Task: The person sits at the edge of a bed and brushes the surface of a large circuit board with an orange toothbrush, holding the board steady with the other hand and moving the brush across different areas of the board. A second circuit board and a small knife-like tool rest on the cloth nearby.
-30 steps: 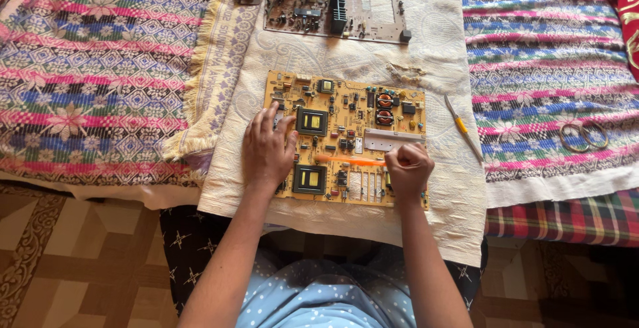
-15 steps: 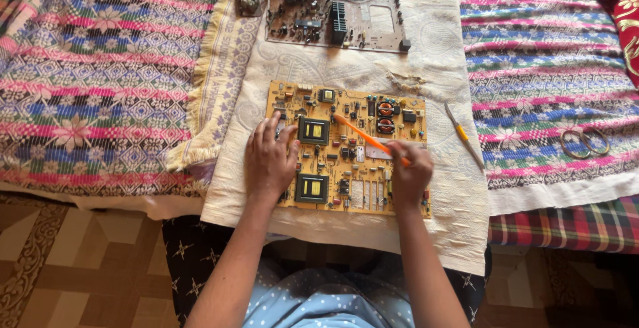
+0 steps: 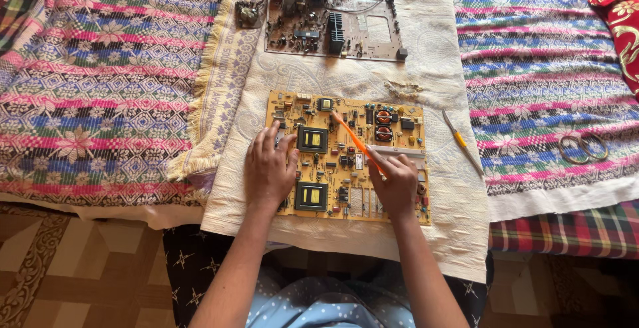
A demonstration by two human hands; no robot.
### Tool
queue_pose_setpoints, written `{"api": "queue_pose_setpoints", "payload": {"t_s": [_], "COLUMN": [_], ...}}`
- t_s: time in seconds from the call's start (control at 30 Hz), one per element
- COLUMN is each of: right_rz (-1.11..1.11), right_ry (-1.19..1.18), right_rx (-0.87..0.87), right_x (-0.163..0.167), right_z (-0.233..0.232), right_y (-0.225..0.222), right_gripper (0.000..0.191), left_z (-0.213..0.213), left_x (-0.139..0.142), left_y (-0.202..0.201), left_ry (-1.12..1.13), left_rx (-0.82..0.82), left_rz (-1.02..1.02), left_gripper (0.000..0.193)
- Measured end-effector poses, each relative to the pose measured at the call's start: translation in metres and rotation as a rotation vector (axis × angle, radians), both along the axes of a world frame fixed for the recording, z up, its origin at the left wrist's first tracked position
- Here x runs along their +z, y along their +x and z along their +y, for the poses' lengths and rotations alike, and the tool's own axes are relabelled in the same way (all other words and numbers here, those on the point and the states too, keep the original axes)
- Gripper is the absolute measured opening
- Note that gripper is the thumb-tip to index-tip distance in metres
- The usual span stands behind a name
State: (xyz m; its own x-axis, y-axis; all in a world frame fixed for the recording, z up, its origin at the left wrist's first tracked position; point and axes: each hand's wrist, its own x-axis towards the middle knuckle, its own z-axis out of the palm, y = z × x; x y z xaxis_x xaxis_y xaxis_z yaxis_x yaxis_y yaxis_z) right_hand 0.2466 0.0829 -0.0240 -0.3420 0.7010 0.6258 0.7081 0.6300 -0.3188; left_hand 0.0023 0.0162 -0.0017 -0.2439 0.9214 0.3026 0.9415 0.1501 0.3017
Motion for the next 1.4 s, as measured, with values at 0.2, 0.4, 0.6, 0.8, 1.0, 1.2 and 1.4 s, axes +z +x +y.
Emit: {"api": "queue_pose_setpoints", "payload": {"t_s": [0.2,0.4,0.6,0.8,1.0,1.2,1.4], "right_rz": [0.078,-0.068,-0.134,-0.051,-0.138,0.018,0.053], "right_ry": [-0.033,0.001,-0.029,-0.007,-0.068,-0.056,-0.026], "right_rx": [-0.225,-0.009,-0.243,0.020,-0.317,0.012,-0.125], "right_x": [-0.006,-0.010,0.000,0.004,-0.008,-0.007,0.001], "right_z": [0.004,0.010,0.005,0.002,0.006,0.005,-0.001], "right_y": [0.002,-0.005,-0.008,-0.008,-0.004,0.002,0.001], "right_gripper": [0.025,0.028,0.029,0.031,0.026,0.025,0.028], "left_z": [0.001,0.000,0.000,-0.001,0.001,0.002,0.001], "left_x": [0.003,0.004,0.002,0.001,0.001,0.000,-0.002], "left_y": [-0.001,-0.001,-0.001,-0.001,-0.001,-0.001,-0.002], "left_ry": [0.008,-0.014,-0.012,-0.002,0.010,0.005,0.009], "left_rx": [0.002,-0.001,0.000,-0.004,-0.001,-0.002,-0.001], "left_rz": [-0.002,0.007,0.015,0.033,0.013,0.028,0.019], "left_gripper": [0.034,0.034,0.034,0.033,0.033,0.033,0.034]}}
